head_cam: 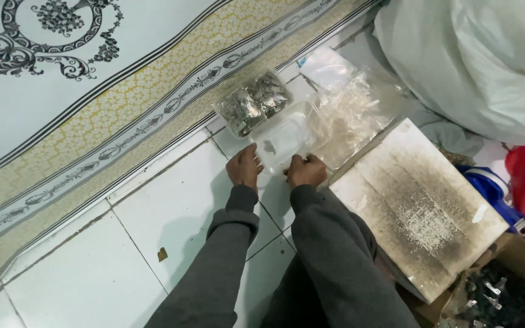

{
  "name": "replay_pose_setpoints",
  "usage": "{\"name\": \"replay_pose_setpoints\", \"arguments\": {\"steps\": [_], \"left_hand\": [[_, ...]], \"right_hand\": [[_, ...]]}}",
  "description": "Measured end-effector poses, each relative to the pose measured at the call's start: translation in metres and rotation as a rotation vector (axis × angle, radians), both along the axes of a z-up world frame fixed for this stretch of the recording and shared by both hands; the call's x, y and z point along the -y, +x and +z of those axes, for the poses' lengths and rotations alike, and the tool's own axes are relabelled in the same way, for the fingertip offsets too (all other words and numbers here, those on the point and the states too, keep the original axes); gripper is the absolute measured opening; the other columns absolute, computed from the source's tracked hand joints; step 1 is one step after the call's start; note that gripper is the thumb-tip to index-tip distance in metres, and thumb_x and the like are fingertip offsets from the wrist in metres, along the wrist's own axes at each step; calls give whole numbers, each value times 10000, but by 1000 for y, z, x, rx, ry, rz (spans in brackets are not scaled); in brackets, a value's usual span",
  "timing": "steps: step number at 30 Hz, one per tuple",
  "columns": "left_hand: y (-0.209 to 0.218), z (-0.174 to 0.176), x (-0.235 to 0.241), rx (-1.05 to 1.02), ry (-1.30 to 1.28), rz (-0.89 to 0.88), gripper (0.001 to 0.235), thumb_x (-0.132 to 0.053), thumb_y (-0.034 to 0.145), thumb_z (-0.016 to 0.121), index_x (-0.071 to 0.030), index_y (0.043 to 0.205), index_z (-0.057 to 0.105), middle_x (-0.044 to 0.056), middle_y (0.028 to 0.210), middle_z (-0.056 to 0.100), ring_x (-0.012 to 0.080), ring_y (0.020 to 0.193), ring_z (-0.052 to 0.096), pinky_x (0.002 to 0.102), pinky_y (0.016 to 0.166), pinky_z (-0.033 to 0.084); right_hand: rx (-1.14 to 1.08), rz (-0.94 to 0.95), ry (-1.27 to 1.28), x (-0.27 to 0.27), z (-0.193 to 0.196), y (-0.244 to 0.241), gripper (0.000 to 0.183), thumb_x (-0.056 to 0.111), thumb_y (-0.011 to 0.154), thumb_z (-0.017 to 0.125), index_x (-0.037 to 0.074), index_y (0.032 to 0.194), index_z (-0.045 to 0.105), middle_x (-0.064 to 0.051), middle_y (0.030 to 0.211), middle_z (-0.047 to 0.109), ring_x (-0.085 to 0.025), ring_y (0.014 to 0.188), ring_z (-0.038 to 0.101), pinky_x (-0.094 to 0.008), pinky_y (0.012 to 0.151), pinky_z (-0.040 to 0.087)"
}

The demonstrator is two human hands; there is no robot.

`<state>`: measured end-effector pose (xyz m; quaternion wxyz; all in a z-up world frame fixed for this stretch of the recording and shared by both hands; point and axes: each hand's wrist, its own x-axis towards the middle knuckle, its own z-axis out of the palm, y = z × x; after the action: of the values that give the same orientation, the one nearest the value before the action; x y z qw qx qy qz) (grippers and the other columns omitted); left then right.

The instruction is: Manually sorting small metal clips from a box into individual plastic bags.

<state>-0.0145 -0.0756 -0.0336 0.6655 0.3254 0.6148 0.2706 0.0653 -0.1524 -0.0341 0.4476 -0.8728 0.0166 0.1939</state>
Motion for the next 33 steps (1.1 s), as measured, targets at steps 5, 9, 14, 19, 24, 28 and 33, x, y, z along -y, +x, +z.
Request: {"name": "replay_pose_setpoints", "arguments": {"steps": [5, 9, 14, 19, 24, 28, 33], "left_hand": [[-22, -55, 17, -181, 173, -69, 430, -320, 968, 674, -10, 1262, 715, 229, 1175, 723, 326, 1095, 712, 413, 855, 631], [-44, -71, 32, -262, 240, -52, 359, -320, 1048, 579, -60, 1228, 747, 188, 1109, 755, 238, 940, 728, 391, 792, 628], [-50, -46, 52, -219, 375, 36, 434, -338, 1066, 611, 19, 1302, 685, 257, 1107, 744, 281, 974, 736, 359, 666, 655], [-57, -82, 46, -238, 400, 32, 525, -407, 1097, 558, 45, 1352, 635, 281, 1142, 725, 298, 988, 722, 371, 660, 672], [-43, -40, 29, -383, 390, -119, 574, -470, 1100, 534, 50, 1305, 664, 248, 1197, 695, 346, 1141, 670, 439, 904, 620], [-21, -29, -12, -307, 394, -33, 532, -481, 1067, 575, 2, 1257, 691, 193, 1181, 693, 303, 1134, 662, 434, 926, 591], [-4, -82, -51, -436, 560, -16, 226, -271, 990, 693, -65, 916, 749, 128, 848, 744, 235, 806, 737, 373, 633, 585]], "right_hand": [[-7, 80, -97, 13, -26, 13, 380, 182, 803, 722, -77, 1080, 724, -242, 886, 732, -412, 925, 745, -508, 739, 610], [-58, 198, -183, 14, -21, 8, 321, 164, 795, 739, -67, 1017, 730, -216, 855, 732, -391, 891, 758, -470, 679, 623], [-107, 268, -169, 15, -21, 6, 271, 152, 830, 702, -83, 964, 718, -213, 798, 702, -319, 786, 742, -449, 617, 581], [-187, 280, -184, 17, -41, 10, 211, 142, 849, 687, -64, 884, 713, -179, 735, 682, -250, 734, 720, -392, 608, 579], [-209, 192, -197, 17, -40, 12, 227, 141, 868, 709, -76, 933, 701, -205, 808, 691, -319, 841, 745, -450, 667, 580], [-142, 140, -141, 10, -55, 21, 193, 107, 849, 700, -82, 889, 697, -196, 758, 664, -291, 804, 725, -428, 650, 564], [-55, 148, -91, 11, -40, 16, 182, 99, 817, 727, -70, 881, 710, -215, 761, 665, -340, 807, 731, -387, 678, 547]]}}
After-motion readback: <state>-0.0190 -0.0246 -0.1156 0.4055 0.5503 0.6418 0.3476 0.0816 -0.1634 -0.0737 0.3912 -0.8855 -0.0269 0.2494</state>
